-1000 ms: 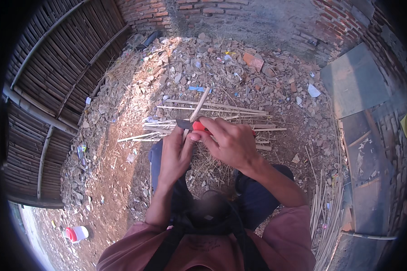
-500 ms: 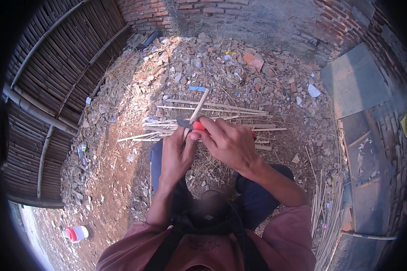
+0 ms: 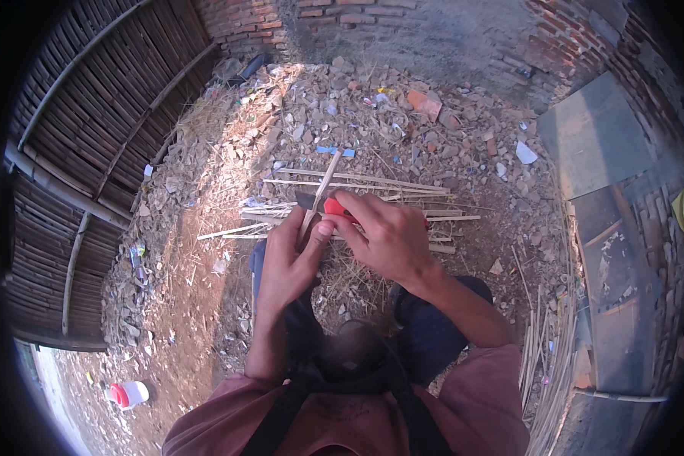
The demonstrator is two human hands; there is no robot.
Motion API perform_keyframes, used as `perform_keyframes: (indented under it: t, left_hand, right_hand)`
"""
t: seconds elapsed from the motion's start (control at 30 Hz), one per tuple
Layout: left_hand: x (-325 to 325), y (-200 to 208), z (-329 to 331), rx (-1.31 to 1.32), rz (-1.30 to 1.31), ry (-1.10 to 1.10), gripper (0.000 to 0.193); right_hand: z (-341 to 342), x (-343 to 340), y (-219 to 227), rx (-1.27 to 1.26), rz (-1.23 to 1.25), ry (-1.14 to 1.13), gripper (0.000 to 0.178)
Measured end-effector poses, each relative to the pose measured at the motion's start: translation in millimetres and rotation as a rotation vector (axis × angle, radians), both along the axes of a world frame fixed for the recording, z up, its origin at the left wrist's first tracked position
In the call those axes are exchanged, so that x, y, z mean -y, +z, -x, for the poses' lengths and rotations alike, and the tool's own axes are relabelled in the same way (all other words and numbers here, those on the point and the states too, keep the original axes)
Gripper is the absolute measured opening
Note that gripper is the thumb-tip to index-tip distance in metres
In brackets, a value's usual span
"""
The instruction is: The person shaves a thin wooden stick with a small blade, removing bark and material to smooth and sharpen the end of the stick.
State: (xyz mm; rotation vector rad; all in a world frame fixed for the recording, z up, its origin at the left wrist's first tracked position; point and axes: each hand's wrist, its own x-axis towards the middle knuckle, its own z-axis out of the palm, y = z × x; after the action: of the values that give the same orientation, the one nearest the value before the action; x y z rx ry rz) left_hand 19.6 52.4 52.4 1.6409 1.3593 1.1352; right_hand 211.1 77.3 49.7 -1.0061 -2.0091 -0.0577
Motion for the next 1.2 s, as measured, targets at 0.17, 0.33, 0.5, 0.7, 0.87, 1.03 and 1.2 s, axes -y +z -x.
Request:
perform_keyframes:
  t: [0.17, 0.33, 0.5, 0.7, 0.87, 1.03, 1.2]
  left_hand:
    - [-3, -6, 5, 0.066, -0.012, -0.173, 0.029]
    - [-8, -7, 5, 0.062, -0.134, -0.191, 0.033]
    - [-5, -10, -5, -0.026, -0.199, -0.113, 0.035]
    - [-6, -14, -11, -0.082, -0.172, -0.009, 0.031]
    - [-8, -23, -12, -0.118, -0.179, 0.047, 0.034]
    - [-4, -15, -15, -0.093, -0.102, 0.106, 0.036]
    - [-2, -12, -17, -0.069, -0.077, 0.15, 0.036]
  right_hand:
    - [-5, -3, 1, -0.036, 0.001, 0.06, 0.028]
    - [-6, -5, 2, -0.021, -0.013, 0.09, 0.031]
    - [-9, -3, 6, 0.006, -0.015, 0.076, 0.03]
    - [-6, -1, 3, 0.04, -0.046, 0.014, 0.027]
    - [-3, 1, 0, 0.024, -0.029, -0.02, 0.027]
    - [1, 5, 2, 0.009, -0.055, -0.054, 0.027]
    - [-1, 6, 1, 0.026, -0.082, -0.082, 0.031]
